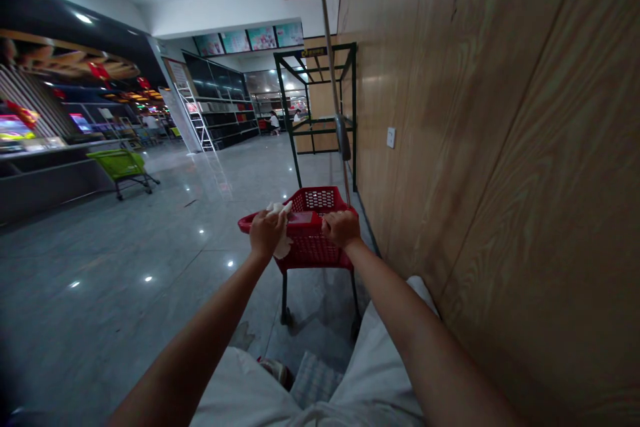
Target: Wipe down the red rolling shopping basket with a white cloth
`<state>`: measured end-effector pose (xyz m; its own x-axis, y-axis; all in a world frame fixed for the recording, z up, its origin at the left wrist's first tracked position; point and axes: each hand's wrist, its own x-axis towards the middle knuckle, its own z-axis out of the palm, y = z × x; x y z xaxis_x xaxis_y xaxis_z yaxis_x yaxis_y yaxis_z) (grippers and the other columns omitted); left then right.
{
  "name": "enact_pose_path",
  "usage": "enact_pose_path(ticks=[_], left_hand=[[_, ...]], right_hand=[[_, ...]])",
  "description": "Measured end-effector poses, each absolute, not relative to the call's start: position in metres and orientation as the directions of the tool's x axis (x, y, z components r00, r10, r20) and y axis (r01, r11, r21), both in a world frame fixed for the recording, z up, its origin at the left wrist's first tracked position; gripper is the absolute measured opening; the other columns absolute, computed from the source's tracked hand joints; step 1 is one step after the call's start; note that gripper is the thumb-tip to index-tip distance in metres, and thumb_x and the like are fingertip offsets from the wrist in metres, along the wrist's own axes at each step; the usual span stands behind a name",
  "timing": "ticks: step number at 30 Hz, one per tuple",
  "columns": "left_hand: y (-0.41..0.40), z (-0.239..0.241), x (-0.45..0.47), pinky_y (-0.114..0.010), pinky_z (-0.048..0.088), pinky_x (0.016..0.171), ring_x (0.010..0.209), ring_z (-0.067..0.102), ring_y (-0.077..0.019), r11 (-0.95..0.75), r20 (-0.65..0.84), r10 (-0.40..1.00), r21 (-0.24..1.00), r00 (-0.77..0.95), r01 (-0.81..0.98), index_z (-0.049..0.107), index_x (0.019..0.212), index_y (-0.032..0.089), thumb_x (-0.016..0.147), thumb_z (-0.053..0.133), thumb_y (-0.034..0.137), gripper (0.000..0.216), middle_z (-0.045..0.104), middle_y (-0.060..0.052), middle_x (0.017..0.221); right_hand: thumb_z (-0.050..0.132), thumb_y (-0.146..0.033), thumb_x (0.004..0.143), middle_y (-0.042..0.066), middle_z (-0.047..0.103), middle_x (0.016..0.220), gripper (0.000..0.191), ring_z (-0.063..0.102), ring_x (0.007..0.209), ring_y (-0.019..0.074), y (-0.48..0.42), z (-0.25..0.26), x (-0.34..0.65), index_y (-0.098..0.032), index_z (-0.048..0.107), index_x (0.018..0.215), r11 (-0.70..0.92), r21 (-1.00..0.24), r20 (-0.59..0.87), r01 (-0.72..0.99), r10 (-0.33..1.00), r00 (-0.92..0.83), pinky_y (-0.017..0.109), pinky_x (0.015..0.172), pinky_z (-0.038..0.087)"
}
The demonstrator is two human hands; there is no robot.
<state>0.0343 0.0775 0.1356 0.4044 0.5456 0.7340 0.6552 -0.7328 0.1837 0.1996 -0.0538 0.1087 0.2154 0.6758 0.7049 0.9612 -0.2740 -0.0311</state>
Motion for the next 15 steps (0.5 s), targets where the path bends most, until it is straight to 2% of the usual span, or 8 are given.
enact_pose_path(ticks=[2, 5, 9, 11, 15], left_hand=[[0.064, 0.138, 0.043, -0.032, 0.042, 0.083, 0.090, 0.057, -0.0199, -0.770, 0.748, 0.494, 0.139, 0.444, 0.622, 0.069, 0.085, 0.018, 0.091, 0.041, 0.037, 0.034, 0.066, -0.010, 0.099], [0.043, 0.142, 0.066, -0.035, 0.040, 0.088, 0.098, 0.055, -0.0214, -0.839, 0.734, 0.383, 0.022, 0.561, 0.544, 0.067, 0.094, 0.019, 0.091, 0.045, 0.037, 0.029, 0.062, -0.010, 0.114], [0.034, 0.146, 0.091, -0.033, 0.043, 0.085, 0.096, 0.057, -0.0208, -0.891, 0.689, 0.310, -0.030, 0.655, 0.452, 0.067, 0.094, 0.019, 0.089, 0.047, 0.040, 0.029, 0.059, -0.010, 0.120], [0.042, 0.147, 0.090, -0.031, 0.044, 0.084, 0.096, 0.057, -0.0192, -0.912, 0.669, 0.283, -0.034, 0.687, 0.409, 0.067, 0.098, 0.021, 0.088, 0.049, 0.039, 0.026, 0.061, -0.008, 0.119], [0.070, 0.148, 0.060, -0.027, 0.045, 0.082, 0.096, 0.058, -0.0178, -0.913, 0.641, 0.296, -0.030, 0.708, 0.408, 0.067, 0.103, 0.025, 0.087, 0.051, 0.035, 0.025, 0.067, -0.006, 0.103]], right_hand=[[0.043, -0.024, 0.085, 0.007, 0.066, 0.073, 0.027, 0.053, 0.070, 0.0187, -0.050, 0.108, 0.200, -0.016, 0.066, 0.074, -0.334, -0.062, 0.724, 0.940, 0.634, 0.273, 0.032, 0.071, 0.029], [0.037, -0.019, 0.088, 0.007, 0.063, 0.075, 0.029, 0.051, 0.076, 0.0203, -0.042, 0.102, 0.197, -0.016, 0.063, 0.075, -0.379, -0.136, 0.784, 0.915, 0.524, 0.334, 0.034, 0.081, 0.029], [0.033, -0.018, 0.091, 0.006, 0.061, 0.076, 0.032, 0.048, 0.078, 0.0201, -0.036, 0.094, 0.201, -0.016, 0.061, 0.078, -0.311, -0.167, 0.809, 0.935, 0.499, 0.311, 0.034, 0.087, 0.029], [0.034, -0.020, 0.092, 0.006, 0.061, 0.076, 0.031, 0.048, 0.078, 0.0195, -0.037, 0.093, 0.208, -0.017, 0.061, 0.077, -0.261, -0.159, 0.801, 0.952, 0.530, 0.279, 0.033, 0.085, 0.030], [0.034, -0.023, 0.092, 0.005, 0.061, 0.078, 0.031, 0.048, 0.079, 0.0185, -0.039, 0.095, 0.218, -0.019, 0.061, 0.078, -0.186, -0.138, 0.790, 0.973, 0.572, 0.221, 0.032, 0.085, 0.029]])
